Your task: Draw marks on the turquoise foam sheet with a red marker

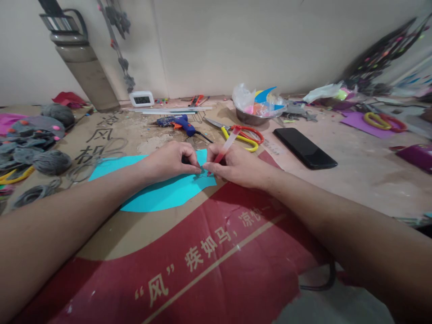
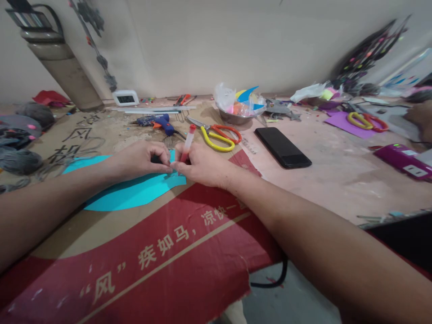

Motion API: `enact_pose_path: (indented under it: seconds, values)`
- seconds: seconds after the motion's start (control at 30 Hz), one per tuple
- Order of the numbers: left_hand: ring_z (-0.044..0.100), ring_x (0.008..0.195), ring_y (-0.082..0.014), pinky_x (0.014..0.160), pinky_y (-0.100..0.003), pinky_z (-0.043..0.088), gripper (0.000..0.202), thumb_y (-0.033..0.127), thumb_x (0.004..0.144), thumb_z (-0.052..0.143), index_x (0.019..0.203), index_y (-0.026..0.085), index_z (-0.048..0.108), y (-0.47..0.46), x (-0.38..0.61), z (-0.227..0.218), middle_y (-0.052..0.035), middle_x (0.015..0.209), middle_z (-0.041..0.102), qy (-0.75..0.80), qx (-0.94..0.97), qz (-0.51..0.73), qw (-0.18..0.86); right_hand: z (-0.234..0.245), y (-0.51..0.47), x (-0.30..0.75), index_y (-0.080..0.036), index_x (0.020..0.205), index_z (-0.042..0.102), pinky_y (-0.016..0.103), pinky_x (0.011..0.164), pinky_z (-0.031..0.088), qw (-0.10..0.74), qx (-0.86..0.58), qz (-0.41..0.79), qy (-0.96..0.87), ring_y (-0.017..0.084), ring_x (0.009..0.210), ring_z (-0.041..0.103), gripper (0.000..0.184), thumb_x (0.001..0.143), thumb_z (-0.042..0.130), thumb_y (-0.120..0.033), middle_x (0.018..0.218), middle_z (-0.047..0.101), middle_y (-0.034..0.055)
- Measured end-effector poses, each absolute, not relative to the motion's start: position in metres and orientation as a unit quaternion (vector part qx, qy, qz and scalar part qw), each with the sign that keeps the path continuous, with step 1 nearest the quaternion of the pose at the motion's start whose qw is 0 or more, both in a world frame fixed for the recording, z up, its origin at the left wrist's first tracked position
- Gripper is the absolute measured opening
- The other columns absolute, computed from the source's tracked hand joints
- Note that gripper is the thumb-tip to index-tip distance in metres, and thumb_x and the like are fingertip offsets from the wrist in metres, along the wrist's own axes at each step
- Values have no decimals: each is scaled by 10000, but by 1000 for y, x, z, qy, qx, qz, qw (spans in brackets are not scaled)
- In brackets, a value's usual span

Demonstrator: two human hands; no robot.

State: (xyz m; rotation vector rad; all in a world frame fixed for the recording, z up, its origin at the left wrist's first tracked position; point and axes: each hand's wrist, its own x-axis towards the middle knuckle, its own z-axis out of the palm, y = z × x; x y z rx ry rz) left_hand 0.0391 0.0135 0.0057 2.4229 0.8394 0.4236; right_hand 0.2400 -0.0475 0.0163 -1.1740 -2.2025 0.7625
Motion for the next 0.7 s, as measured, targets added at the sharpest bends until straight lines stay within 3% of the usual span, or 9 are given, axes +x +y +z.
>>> enact_pose_path:
  seconds: [0.7]
  values:
    - [578,714,-131,674,-254,429,107,267,734,702,683,176,676,11,40,7,16,752,636,312,894,169,275,15,-46,239,-185,701,517,249,552,315,272,-480,268,-790,103,555,448,146,829,552,-247,568,509,-34]
